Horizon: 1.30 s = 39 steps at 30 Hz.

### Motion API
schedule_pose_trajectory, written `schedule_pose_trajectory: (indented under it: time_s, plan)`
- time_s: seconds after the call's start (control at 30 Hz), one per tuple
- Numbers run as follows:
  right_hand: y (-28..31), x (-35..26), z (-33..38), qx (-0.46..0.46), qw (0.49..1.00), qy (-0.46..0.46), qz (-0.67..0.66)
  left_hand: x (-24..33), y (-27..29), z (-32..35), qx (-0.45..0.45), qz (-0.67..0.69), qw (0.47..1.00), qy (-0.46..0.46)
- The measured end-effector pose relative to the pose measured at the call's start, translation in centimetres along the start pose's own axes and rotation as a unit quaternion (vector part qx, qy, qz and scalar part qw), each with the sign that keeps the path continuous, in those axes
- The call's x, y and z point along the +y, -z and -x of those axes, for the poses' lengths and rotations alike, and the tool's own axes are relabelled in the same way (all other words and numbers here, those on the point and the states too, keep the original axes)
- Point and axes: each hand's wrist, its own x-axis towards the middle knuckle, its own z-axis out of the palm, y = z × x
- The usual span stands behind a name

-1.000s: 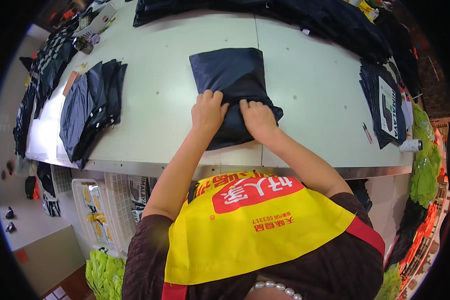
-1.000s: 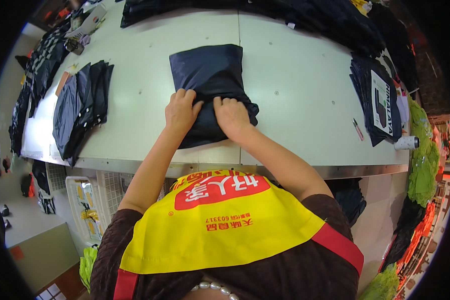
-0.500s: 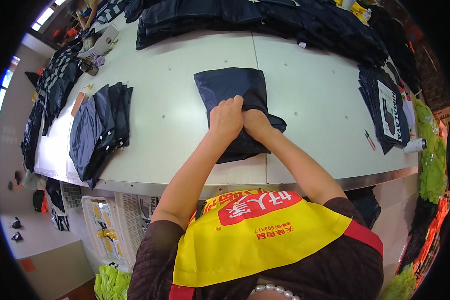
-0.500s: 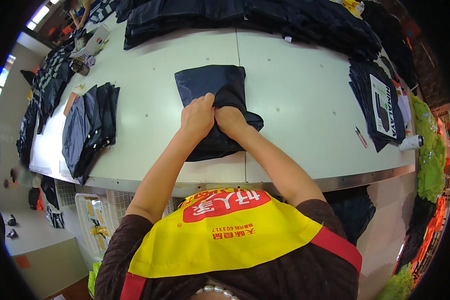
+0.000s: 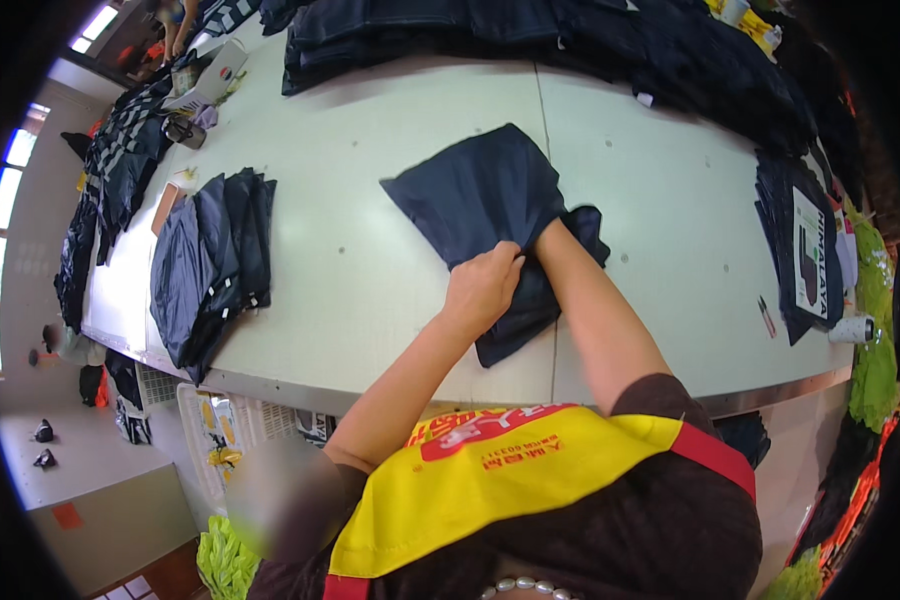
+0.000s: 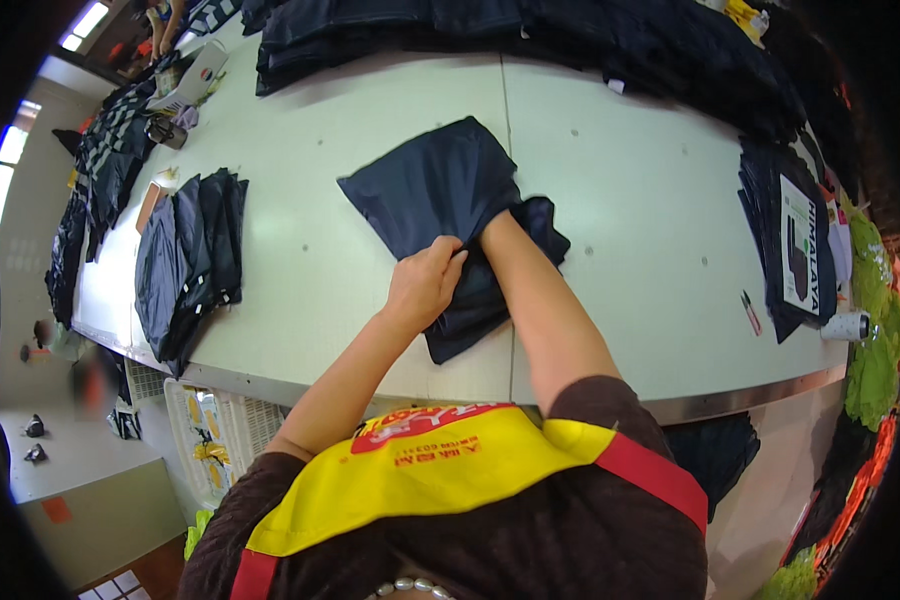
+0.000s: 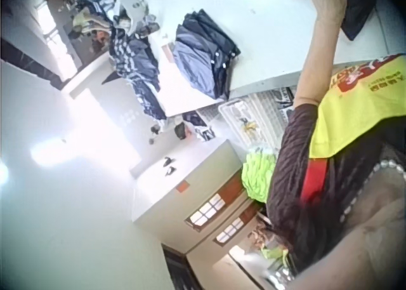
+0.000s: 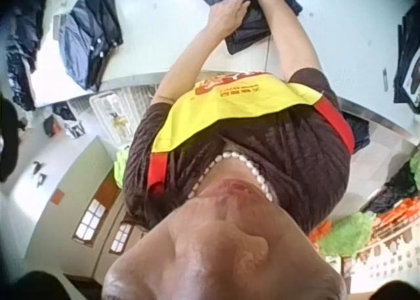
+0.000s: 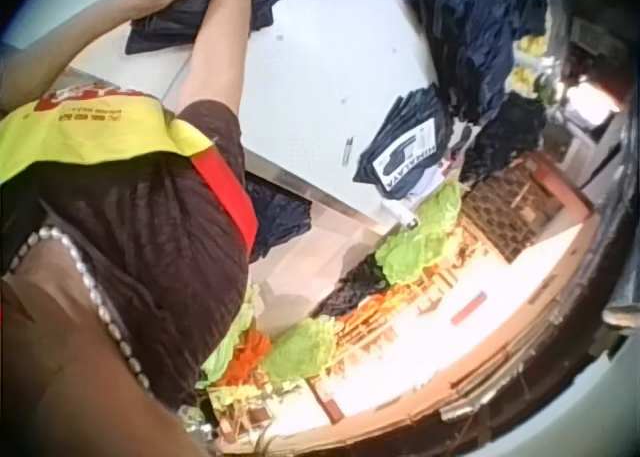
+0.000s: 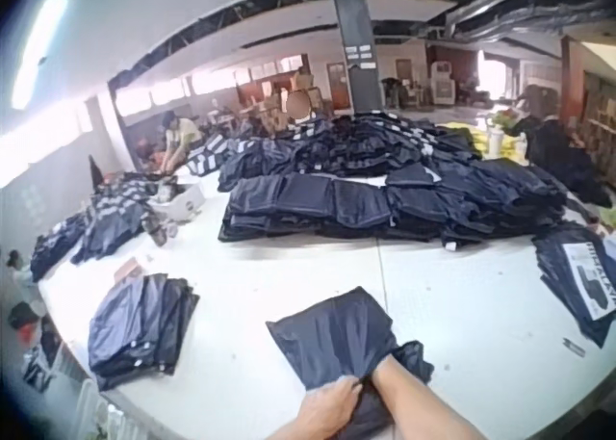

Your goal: The person folds a black jacket on a white table, smoothing and aligning the fabric, then places it into a black plastic bag. They repeat the process with another jacket, folding and bagging it before stacking the finished items.

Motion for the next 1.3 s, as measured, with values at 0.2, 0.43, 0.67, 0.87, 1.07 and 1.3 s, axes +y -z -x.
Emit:
schedule_pose_trajectory:
  time_s: [0.2,0.43,0.67,0.87,1.07,1.3]
  plan:
    - [-2.7,-2.3,1.2,-0.129,0.988,-0.037,0.081,-0.1,1.6,-0.8,-0.006,-0.063,0.998,0.016]
    - [-3.9,-6.4,5.4,-0.117,0.99,-0.059,0.044,-2.6,0.5,0.8,0.017,-0.022,0.994,-0.107]
    - [-2.2,-4.0,7.5,-0.117,0.982,-0.001,-0.146,-0.7,3.6,5.6,0.007,-0.109,0.994,0.007]
    - [3.8,-1.5,11.1,-0.327,0.935,0.115,-0.082,-6.1,2.2,8.1,0.03,-0.159,0.975,0.151]
    - [0.3,-0.9,12.8,-0.137,0.972,0.115,-0.149,-9.5,2.9,8.2,-0.015,-0.164,0.971,0.175]
    - [2.1,-4.9,15.7,-0.098,0.959,0.251,0.093,-7.4,4.5,7.5,0.171,-0.003,0.974,0.147]
